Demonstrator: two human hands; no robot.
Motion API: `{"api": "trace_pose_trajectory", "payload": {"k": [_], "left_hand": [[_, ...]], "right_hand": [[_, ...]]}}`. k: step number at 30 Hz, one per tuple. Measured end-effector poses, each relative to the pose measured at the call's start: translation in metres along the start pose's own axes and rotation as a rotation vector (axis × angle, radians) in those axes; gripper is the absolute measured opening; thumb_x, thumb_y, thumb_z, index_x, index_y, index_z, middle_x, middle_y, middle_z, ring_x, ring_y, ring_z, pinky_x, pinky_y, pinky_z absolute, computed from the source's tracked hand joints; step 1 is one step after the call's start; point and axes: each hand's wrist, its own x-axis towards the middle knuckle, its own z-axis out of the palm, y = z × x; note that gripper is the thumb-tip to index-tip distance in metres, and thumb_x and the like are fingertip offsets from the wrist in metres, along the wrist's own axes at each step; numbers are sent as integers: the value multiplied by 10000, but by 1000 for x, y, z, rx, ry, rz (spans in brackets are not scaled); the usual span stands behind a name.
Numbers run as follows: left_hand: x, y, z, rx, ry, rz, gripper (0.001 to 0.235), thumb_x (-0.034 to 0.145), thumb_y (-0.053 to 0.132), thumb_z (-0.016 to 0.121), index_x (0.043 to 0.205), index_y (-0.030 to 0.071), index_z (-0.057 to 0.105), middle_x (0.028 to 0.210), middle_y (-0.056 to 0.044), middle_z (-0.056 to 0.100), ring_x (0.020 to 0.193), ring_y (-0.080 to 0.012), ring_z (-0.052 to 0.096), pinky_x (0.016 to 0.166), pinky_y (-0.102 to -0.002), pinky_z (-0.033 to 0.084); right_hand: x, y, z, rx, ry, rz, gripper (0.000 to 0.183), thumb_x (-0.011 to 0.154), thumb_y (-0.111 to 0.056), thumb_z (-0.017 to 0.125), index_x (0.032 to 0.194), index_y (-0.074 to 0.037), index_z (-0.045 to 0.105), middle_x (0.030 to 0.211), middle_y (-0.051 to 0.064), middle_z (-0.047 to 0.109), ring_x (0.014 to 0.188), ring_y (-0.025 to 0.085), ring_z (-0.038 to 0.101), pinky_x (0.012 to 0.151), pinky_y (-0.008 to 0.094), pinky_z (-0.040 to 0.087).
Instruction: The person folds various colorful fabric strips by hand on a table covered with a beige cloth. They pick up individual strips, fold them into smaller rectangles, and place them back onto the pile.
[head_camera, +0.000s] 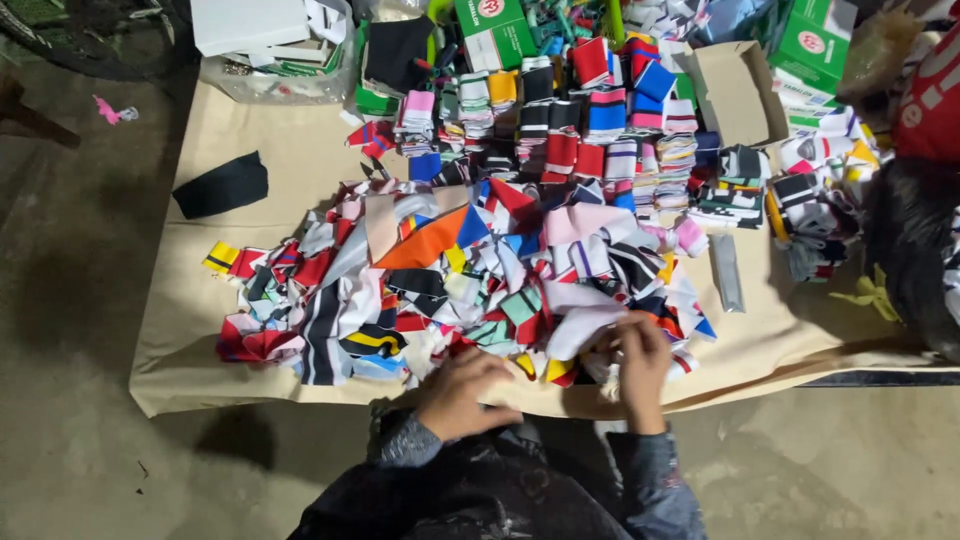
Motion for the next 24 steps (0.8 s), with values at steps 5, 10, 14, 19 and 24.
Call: {"api": "trace_pose_trajectory", "payload": {"k": [5,10,14,19,24], "left_hand": [[-15,3,-2,26,-304,-118,197,845,103,744,1030,67,686,1101,-74,590,1010,-280,579,833,-449,481],[-26,-3,9,-80,-356,-178,109,847,33,732,937,83,767,883,-39,680,805,-198,607,770,-350,547],[-21,4,-4,-249,-340,-142,83,849,-7,744,775,4,707,737,-76,623,652,-215,572,569,-378,474],[-12,3,-13,-332,-334,-128,395,895,182,818,632,88,539,634,-20,530,591,-170,501,559,-346,400],[-9,-7,-19,-714,-129,-325,38,901,82,739,876,59,754,690,-73,715,629,-190,688,590,-291,549]], "right_hand": [[19,-75,-13,-534,-268,257,214,1008,-257,560,1111,-98,660,883,89,689,749,202,648,665,324,524],[16,-96,-1,-980,-101,161,314,857,-342,716,1022,-75,707,834,121,742,778,326,684,712,450,497],[2,-130,54,-438,-8,-353,433,905,-29,604,1331,-47,530,876,127,684,752,177,650,656,285,481],[14,-138,104,-599,-196,-375,651,993,-268,708,1552,-128,406,811,73,660,630,170,628,568,316,482],[67,-46,97,-879,-94,-418,100,960,-250,755,1032,-183,741,676,45,704,705,339,717,617,365,534]]}}
